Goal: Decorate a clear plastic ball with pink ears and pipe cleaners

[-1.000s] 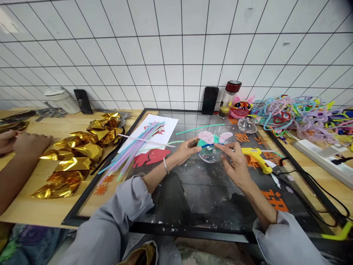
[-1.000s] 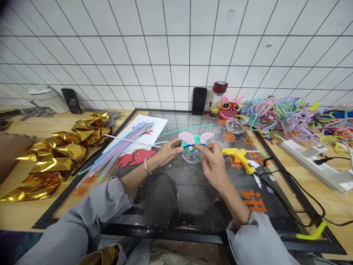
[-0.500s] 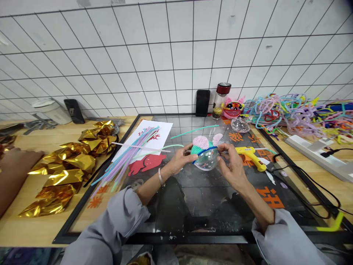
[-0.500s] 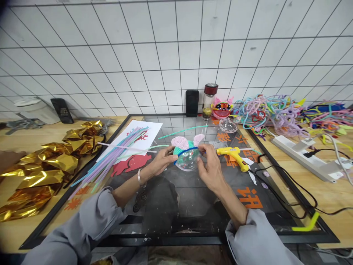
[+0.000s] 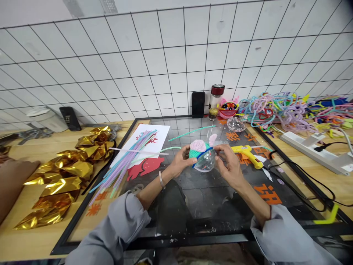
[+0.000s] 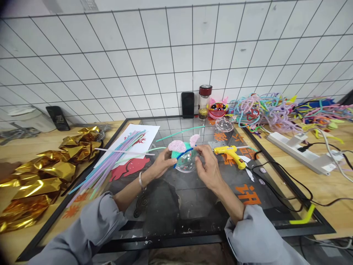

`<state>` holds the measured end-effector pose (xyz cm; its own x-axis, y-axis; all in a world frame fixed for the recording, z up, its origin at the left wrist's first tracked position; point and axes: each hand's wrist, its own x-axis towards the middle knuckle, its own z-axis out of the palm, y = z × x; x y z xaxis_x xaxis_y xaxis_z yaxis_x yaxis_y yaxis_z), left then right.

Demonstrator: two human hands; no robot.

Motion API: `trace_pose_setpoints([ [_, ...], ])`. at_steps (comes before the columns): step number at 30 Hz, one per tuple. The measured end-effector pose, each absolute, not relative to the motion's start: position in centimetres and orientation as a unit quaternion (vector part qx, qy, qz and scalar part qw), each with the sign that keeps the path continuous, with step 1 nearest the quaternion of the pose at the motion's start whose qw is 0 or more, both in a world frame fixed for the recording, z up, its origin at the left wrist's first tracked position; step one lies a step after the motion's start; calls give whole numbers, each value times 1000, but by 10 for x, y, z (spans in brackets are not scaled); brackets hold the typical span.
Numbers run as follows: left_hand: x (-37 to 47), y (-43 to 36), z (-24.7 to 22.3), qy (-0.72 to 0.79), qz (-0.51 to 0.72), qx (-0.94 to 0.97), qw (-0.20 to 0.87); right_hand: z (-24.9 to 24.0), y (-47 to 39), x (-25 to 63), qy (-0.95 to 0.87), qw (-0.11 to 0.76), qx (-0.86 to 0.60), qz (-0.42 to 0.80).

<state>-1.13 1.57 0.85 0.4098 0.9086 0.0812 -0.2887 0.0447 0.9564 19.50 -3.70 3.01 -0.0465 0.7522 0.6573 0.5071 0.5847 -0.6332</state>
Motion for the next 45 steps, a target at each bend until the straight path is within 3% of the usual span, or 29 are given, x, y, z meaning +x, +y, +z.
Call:
trace_pose_setpoints([
  [7,-2,5,28,238,458,490,703,39,-46,195,-698,584,-406,83],
  [15,0,-7,31,250,441,454,732,43,-53,189,-709,581,-399,27],
  [30,-1,-16,33,272,410,443,749,41,-52,185,-692,561,-440,113],
  [38,-1,-21,35,293,426,433,739,39,-49,187,-642,600,-475,53],
  [45,-7,-24,32,294,431,430,737,40,-50,189,-653,574,-492,50],
])
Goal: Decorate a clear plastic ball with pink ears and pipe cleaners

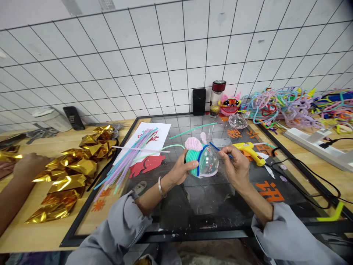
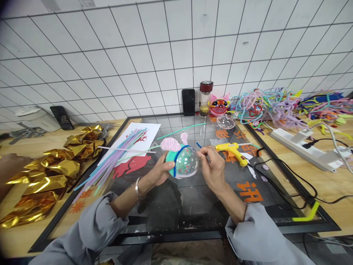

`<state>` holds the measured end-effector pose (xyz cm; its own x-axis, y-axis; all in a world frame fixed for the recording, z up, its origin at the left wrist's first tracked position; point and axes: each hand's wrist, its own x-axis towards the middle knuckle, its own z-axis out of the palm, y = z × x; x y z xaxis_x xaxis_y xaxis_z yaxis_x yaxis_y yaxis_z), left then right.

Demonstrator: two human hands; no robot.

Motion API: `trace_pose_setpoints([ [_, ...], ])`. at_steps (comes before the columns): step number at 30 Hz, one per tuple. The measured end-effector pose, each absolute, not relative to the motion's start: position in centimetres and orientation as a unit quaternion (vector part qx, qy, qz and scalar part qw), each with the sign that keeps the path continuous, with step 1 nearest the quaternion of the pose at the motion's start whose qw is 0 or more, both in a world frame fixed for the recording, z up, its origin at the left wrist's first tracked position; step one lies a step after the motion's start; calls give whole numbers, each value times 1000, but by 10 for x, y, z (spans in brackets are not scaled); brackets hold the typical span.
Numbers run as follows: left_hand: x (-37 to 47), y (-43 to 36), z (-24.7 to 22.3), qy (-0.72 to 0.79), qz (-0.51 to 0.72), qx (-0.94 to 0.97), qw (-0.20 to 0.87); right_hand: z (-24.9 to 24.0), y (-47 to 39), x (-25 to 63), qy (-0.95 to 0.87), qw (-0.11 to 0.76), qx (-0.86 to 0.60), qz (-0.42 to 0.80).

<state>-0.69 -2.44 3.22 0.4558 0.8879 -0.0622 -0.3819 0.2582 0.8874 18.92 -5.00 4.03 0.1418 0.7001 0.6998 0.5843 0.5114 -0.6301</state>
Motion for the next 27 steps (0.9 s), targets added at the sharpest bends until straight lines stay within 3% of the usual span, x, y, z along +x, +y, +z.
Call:
trace_pose_setpoints([
  [7,-10,-24,28,292,450,425,729,44,-53,188,-677,568,-462,76],
  [17,-14,-21,28,305,451,417,728,38,-48,190,-713,510,-480,7],
  [24,-10,-18,26,297,455,400,738,43,-45,191,-666,591,-455,7],
  [27,-9,-19,27,308,448,393,742,51,-48,187,-695,584,-420,10],
])
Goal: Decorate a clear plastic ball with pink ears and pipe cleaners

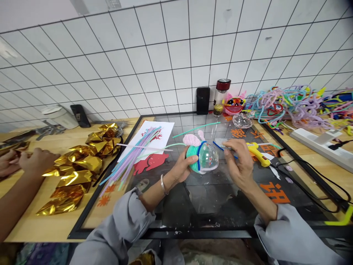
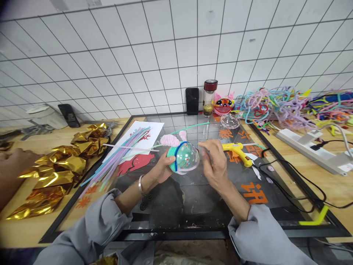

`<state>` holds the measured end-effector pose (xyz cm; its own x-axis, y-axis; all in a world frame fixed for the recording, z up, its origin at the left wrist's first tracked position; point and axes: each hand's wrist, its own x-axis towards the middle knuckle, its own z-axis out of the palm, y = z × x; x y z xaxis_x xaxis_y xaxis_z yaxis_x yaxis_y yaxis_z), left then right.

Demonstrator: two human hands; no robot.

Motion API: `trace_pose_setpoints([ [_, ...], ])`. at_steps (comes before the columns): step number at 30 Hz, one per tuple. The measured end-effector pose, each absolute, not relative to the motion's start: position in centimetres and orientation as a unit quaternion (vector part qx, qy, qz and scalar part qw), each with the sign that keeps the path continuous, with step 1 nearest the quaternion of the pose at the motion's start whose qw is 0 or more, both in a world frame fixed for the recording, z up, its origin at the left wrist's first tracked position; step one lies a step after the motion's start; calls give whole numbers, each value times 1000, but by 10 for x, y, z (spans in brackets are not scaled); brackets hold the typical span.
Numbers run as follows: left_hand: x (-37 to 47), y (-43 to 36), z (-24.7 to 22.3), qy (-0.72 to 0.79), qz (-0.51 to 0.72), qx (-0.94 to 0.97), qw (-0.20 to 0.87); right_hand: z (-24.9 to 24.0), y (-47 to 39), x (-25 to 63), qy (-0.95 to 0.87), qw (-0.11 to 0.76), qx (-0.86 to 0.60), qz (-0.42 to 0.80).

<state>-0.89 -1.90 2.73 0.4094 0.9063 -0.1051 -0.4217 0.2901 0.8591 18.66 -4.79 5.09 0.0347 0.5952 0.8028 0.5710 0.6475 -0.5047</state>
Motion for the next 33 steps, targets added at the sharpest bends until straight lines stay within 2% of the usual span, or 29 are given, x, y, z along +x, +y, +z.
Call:
trace_pose_setpoints([
  [6,-6,-22,29,290,455,399,741,52,-51,173,-763,517,-381,75],
  [11,-6,-23,25,294,441,410,742,46,-49,172,-787,479,-385,48],
  [22,-3,-23,29,266,444,365,774,46,-50,173,-800,461,-382,40],
  [33,0,-24,33,309,424,328,785,42,-50,173,-788,481,-363,123],
])
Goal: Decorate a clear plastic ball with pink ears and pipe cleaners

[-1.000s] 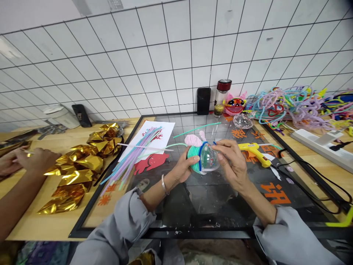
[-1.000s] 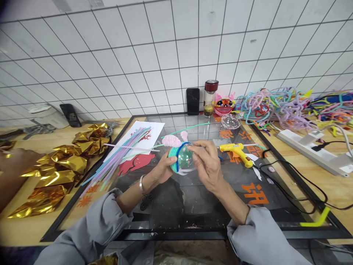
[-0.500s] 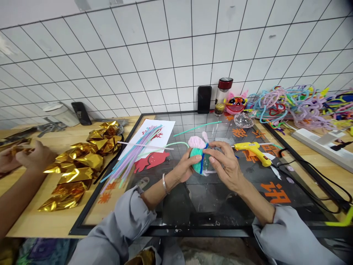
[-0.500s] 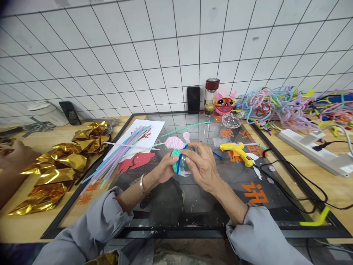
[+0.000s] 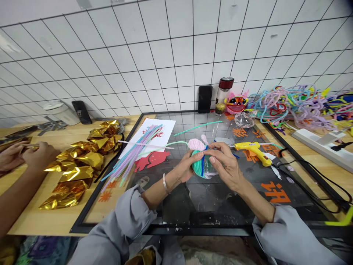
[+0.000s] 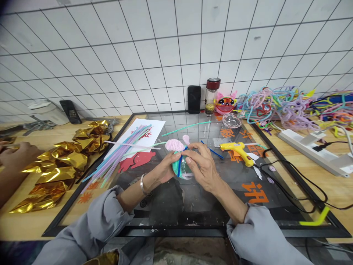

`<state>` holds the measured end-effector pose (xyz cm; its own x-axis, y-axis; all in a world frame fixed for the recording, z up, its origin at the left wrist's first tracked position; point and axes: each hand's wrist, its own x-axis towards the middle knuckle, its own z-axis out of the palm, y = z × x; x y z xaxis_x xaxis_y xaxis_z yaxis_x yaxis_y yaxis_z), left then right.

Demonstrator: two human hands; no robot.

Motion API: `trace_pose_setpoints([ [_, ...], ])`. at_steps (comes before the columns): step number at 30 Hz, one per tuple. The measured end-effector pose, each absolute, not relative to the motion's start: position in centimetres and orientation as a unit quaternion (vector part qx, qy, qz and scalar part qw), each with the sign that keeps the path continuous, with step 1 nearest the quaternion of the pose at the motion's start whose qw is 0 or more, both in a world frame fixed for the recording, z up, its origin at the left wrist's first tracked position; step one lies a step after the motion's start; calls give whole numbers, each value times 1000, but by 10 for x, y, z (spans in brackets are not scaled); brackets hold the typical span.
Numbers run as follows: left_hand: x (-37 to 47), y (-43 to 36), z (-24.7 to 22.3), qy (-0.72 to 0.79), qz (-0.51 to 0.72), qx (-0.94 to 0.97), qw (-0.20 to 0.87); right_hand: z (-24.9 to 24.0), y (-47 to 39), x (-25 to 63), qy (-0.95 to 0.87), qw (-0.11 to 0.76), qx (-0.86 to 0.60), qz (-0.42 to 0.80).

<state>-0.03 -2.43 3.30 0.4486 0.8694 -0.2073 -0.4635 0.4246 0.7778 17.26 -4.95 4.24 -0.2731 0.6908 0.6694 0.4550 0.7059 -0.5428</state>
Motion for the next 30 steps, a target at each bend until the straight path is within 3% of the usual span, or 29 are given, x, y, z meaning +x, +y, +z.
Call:
trace_pose_setpoints([
  [16,1,-27,35,351,430,333,762,43,-53,174,-752,511,-355,218],
  [30,4,-28,35,303,446,370,756,41,-53,173,-783,488,-364,129],
])
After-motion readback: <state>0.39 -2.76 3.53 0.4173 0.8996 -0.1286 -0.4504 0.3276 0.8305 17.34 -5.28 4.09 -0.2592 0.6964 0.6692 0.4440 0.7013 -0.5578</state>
